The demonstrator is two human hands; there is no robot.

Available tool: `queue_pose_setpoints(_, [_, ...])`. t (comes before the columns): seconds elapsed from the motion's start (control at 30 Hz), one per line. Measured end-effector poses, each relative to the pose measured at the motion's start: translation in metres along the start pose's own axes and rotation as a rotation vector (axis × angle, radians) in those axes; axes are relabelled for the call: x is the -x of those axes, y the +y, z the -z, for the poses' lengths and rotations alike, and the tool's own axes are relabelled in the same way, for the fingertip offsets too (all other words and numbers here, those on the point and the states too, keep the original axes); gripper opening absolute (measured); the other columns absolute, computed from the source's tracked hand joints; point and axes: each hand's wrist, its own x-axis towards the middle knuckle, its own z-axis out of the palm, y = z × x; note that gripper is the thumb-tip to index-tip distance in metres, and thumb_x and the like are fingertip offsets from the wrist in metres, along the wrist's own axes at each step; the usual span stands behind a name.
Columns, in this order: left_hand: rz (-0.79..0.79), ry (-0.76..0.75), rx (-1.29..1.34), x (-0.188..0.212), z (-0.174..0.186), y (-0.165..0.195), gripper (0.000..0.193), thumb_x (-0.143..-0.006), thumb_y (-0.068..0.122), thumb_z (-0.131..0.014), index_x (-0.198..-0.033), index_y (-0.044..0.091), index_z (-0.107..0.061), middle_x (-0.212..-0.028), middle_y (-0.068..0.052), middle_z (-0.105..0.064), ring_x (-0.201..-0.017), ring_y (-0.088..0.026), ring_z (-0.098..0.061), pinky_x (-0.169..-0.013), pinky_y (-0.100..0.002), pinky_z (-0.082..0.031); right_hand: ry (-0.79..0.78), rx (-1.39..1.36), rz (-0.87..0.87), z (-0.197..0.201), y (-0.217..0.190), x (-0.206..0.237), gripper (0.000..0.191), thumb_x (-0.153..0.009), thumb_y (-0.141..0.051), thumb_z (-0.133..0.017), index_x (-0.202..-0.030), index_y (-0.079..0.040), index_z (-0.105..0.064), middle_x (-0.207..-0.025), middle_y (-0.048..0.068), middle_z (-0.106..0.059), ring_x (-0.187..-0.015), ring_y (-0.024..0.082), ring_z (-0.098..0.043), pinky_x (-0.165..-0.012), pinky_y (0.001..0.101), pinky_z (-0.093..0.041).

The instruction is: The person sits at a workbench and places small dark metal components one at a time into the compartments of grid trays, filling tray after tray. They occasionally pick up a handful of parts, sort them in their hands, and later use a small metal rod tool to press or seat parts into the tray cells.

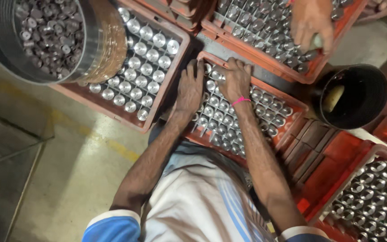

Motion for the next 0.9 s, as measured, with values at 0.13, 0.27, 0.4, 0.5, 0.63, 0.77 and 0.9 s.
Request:
queue_pose_setpoints(0.13, [-0.064, -0.007, -0.016, 0.018, -0.013, 0.005, 0.092, -0.065, 0.002, -0.072, -0.148, -0.014, -0.036, -0.142, -0.033, -0.042, -0.116, -0.049, -0.051, -0.103, -0.052, -0.045, 0.048, 0.040, -0.030, -0.001, 0.002, 0.027, 0.043, -0.064, -0.017, -0.091, -0.106, -0.022, -0.082, -0.100, 0.009, -0.062, -0.105, 0.031, -0.058, -0.089, 0.0482, -0.039])
queue_pose_setpoints(0.27, [-0.075, -0.102, 0.056, 0.031, -0.013, 0.019, 0.083, -0.076, 0.000, -0.071, -0.151, -0.010, -0.039, -0.149, -0.032, -0.040, -0.121, -0.047, -0.051, -0.105, -0.048, -0.046, 0.054, 0.027, -0.058, 0.007, 0.010, 0.049, 0.042, -0.068, -0.018, -0.092, -0.108, -0.022, -0.082, -0.104, 0.008, -0.062, -0.107, 0.030, -0.058, -0.091, 0.0473, -0.039])
queue_pose_setpoints(0.4, [-0.107, -0.040, 0.112, 0.025, -0.009, 0.029, 0.067, -0.080, 0.010, -0.073, -0.141, -0.002, -0.048, -0.153, -0.029, -0.038, -0.127, -0.049, -0.047, -0.107, -0.056, -0.042, 0.051, 0.066, -0.033, 0.007, 0.014, 0.051, 0.045, -0.065, -0.014, -0.090, -0.110, -0.017, -0.082, -0.117, 0.011, -0.061, -0.115, 0.034, -0.055, -0.095, 0.0508, -0.039])
queue_pose_setpoints(0.5, [-0.147, 0.083, 0.027, 0.011, -0.006, 0.032, 0.061, -0.083, 0.017, -0.074, -0.137, -0.002, -0.052, -0.158, -0.026, -0.032, -0.132, -0.050, -0.043, -0.106, -0.062, -0.041, 0.067, 0.161, 0.034, 0.001, 0.008, 0.046, 0.050, -0.061, -0.013, -0.089, -0.109, -0.010, -0.079, -0.132, 0.012, -0.059, -0.123, 0.035, -0.053, -0.104, 0.0558, -0.037])
queue_pose_setpoints(0.63, [-0.114, 0.042, -0.043, -0.010, -0.003, 0.037, 0.052, -0.082, 0.019, -0.074, -0.128, 0.001, -0.057, -0.163, -0.022, -0.024, -0.138, -0.048, -0.042, -0.104, -0.063, -0.042, 0.129, 0.087, 0.080, 0.012, 0.009, 0.061, 0.046, -0.070, -0.005, -0.084, -0.115, -0.004, -0.075, -0.146, 0.015, -0.055, -0.140, 0.037, -0.047, -0.120, 0.0588, -0.033])
queue_pose_setpoints(0.77, [-0.036, -0.156, -0.002, -0.023, 0.000, 0.038, 0.043, -0.083, 0.015, -0.073, -0.120, -0.003, -0.062, -0.163, -0.022, -0.024, -0.136, -0.045, -0.042, -0.102, -0.062, -0.043, 0.314, -0.361, -0.156, 0.059, 0.007, 0.103, 0.037, -0.083, -0.005, -0.081, -0.119, -0.002, -0.071, -0.138, 0.017, -0.057, -0.132, 0.037, -0.054, -0.111, 0.0511, -0.046])
queue_pose_setpoints(0.9, [-0.087, -0.118, -0.146, -0.035, 0.004, 0.038, 0.029, -0.083, 0.005, -0.075, -0.110, -0.002, -0.067, -0.164, -0.017, -0.031, -0.141, -0.040, -0.043, -0.105, -0.058, -0.046, 0.583, -1.508, -0.445, 0.062, -0.011, 0.123, 0.038, -0.093, -0.016, -0.071, -0.129, -0.006, -0.064, -0.120, 0.013, -0.066, -0.109, 0.026, -0.063, -0.100, 0.0423, -0.051])
